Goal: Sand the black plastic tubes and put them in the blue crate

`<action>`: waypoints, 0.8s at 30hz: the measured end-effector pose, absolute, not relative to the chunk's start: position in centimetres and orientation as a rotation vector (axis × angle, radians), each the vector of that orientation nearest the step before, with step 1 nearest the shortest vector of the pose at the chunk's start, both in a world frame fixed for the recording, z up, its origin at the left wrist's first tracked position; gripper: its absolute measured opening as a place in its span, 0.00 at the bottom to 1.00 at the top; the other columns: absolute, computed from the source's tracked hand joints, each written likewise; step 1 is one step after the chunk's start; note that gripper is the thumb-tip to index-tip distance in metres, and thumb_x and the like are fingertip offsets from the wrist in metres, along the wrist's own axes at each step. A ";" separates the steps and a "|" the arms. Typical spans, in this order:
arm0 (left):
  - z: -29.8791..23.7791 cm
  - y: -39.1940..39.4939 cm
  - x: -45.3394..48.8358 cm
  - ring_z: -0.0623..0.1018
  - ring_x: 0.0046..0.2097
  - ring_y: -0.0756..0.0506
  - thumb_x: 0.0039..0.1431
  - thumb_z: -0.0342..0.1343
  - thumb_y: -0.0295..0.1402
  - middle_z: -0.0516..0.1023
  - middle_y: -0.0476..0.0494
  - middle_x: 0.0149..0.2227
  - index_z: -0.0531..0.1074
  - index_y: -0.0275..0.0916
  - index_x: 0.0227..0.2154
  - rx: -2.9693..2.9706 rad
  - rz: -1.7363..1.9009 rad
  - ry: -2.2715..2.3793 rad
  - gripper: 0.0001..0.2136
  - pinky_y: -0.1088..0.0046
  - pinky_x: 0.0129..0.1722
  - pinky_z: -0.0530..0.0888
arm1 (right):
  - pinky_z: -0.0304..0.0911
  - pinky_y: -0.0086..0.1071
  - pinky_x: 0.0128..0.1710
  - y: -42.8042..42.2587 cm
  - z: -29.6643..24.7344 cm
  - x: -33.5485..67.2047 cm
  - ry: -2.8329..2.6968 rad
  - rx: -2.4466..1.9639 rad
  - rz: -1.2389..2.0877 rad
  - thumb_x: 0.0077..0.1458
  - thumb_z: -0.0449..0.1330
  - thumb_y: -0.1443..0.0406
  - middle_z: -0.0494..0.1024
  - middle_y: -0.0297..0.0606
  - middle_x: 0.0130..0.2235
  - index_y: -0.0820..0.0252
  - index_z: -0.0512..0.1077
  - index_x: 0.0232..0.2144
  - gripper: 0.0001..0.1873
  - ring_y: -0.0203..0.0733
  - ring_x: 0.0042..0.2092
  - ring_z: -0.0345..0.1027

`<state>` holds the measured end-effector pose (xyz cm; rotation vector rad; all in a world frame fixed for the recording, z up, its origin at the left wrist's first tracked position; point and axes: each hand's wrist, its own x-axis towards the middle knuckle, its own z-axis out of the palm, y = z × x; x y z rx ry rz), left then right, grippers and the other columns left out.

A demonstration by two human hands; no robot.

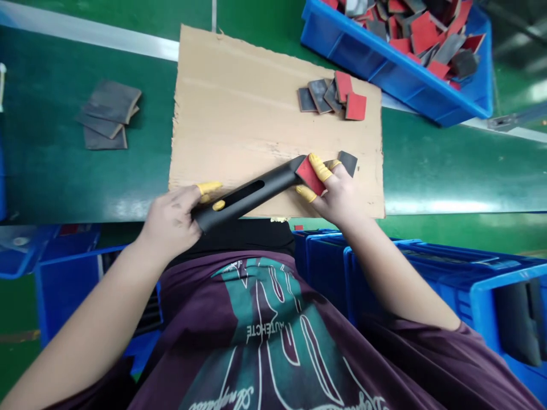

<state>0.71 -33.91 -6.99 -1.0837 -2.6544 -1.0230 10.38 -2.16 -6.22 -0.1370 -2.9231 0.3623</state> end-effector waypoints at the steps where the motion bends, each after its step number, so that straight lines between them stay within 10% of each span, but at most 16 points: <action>1: -7.1 -33.5 1.0 0.84 0.38 0.44 0.57 0.57 0.29 0.85 0.45 0.39 0.77 0.39 0.46 -1.132 -1.083 -2.575 0.14 0.71 0.38 0.80 | 0.72 0.49 0.48 -2.2 -5.8 10.2 -2.976 -0.179 0.311 0.58 0.58 0.47 0.74 0.51 0.44 0.63 0.67 0.65 0.39 0.55 0.45 0.72; 15: -7.6 -28.8 1.2 0.80 0.26 0.44 0.63 0.51 0.33 0.81 0.44 0.25 0.79 0.37 0.37 -1.334 -0.827 -2.405 0.12 0.71 0.26 0.71 | 0.76 0.38 0.35 -6.6 -4.3 10.6 -2.927 -0.161 0.718 0.65 0.48 0.56 0.86 0.48 0.42 0.65 0.75 0.57 0.29 0.46 0.32 0.79; 24: -8.6 -28.7 0.7 0.77 0.24 0.46 0.65 0.50 0.34 0.78 0.45 0.22 0.77 0.38 0.29 -1.338 -0.805 -2.372 0.13 0.71 0.26 0.70 | 0.76 0.46 0.47 -3.2 -4.3 7.9 -2.798 -0.570 0.851 0.60 0.54 0.59 0.86 0.43 0.40 0.62 0.79 0.51 0.23 0.51 0.41 0.81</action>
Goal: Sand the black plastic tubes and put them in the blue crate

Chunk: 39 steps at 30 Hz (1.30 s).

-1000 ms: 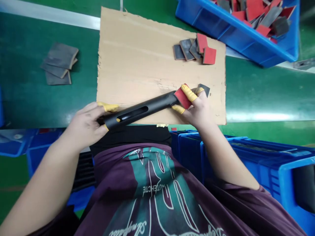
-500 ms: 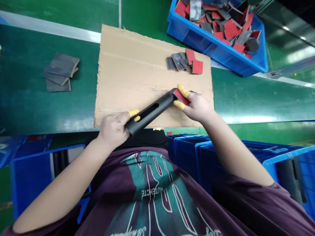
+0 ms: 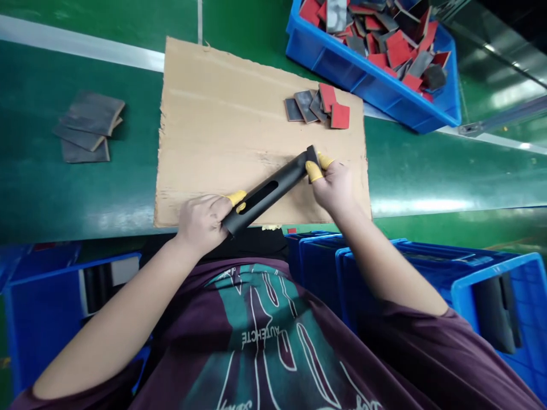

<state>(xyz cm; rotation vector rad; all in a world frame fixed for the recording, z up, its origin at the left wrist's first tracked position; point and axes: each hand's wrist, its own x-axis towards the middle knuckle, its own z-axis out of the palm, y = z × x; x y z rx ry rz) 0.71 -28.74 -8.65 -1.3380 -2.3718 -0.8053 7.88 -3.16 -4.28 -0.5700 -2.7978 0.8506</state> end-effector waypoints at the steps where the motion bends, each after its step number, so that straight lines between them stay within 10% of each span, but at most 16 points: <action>1: -8.6 -28.7 0.7 0.76 0.24 0.46 0.64 0.50 0.33 0.78 0.45 0.22 0.77 0.37 0.29 -1.340 -0.802 -2.356 0.13 0.71 0.25 0.69 | 0.76 0.45 0.48 -3.8 -4.3 8.2 -2.787 -0.522 0.917 0.60 0.54 0.59 0.86 0.43 0.41 0.61 0.79 0.51 0.23 0.50 0.43 0.81; 16: -8.5 -28.3 1.2 0.68 0.22 0.49 0.61 0.52 0.28 0.69 0.49 0.18 0.69 0.41 0.19 -1.365 -0.656 -2.157 0.14 0.71 0.23 0.64 | 0.75 0.42 0.49 -5.7 -3.3 10.1 -3.019 -0.176 1.121 0.64 0.50 0.56 0.83 0.44 0.52 0.60 0.74 0.57 0.26 0.48 0.46 0.80; 21: -8.6 -28.3 1.3 0.67 0.22 0.50 0.60 0.54 0.27 0.68 0.49 0.17 0.68 0.40 0.18 -1.367 -0.650 -2.123 0.14 0.72 0.23 0.64 | 0.72 0.41 0.35 -2.5 -1.0 9.6 -3.069 -0.406 0.507 0.65 0.47 0.55 0.84 0.46 0.33 0.62 0.79 0.47 0.25 0.50 0.34 0.77; 26: -8.7 -28.1 1.4 0.67 0.22 0.50 0.61 0.53 0.28 0.68 0.50 0.17 0.66 0.41 0.17 -1.344 -0.655 -2.141 0.15 0.72 0.23 0.63 | 0.70 0.42 0.38 -1.8 -0.4 7.6 -3.070 -0.261 0.073 0.65 0.48 0.58 0.83 0.51 0.40 0.62 0.80 0.48 0.24 0.52 0.38 0.77; 39: -8.4 -28.3 1.4 0.65 0.22 0.50 0.59 0.53 0.27 0.66 0.50 0.17 0.66 0.41 0.17 -1.396 -0.667 -2.069 0.14 0.71 0.22 0.60 | 0.76 0.46 0.39 -4.2 -2.3 6.2 -3.184 -0.301 0.225 0.62 0.53 0.60 0.86 0.45 0.41 0.56 0.75 0.57 0.24 0.55 0.40 0.81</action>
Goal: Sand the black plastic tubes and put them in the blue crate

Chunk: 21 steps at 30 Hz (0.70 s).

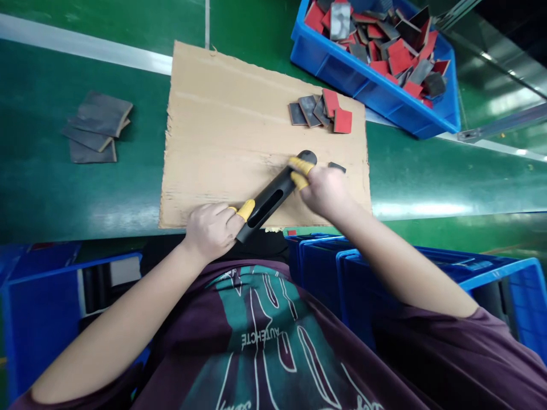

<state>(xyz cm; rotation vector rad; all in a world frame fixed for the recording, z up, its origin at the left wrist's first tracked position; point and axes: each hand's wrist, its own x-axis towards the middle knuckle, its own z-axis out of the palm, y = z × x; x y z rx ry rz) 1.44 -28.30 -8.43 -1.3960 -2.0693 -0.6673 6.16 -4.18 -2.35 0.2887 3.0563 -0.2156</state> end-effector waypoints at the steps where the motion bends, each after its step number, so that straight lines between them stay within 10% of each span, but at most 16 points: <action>1: -8.4 -28.3 1.4 0.65 0.22 0.50 0.59 0.53 0.27 0.66 0.50 0.17 0.67 0.41 0.18 -1.397 -0.675 -2.067 0.14 0.71 0.22 0.60 | 0.76 0.47 0.41 -3.9 -2.5 5.9 3.081 0.367 -0.255 0.62 0.53 0.61 0.86 0.45 0.43 0.57 0.76 0.57 0.23 0.56 0.42 0.81; 21: -8.5 -28.2 1.6 0.66 0.22 0.49 0.59 0.53 0.26 0.67 0.49 0.17 0.68 0.41 0.18 -1.419 -0.725 -2.057 0.13 0.70 0.22 0.61 | 0.76 0.50 0.50 -3.5 -3.8 5.6 3.099 0.566 -0.575 0.65 0.51 0.61 0.84 0.45 0.49 0.58 0.76 0.56 0.22 0.55 0.50 0.79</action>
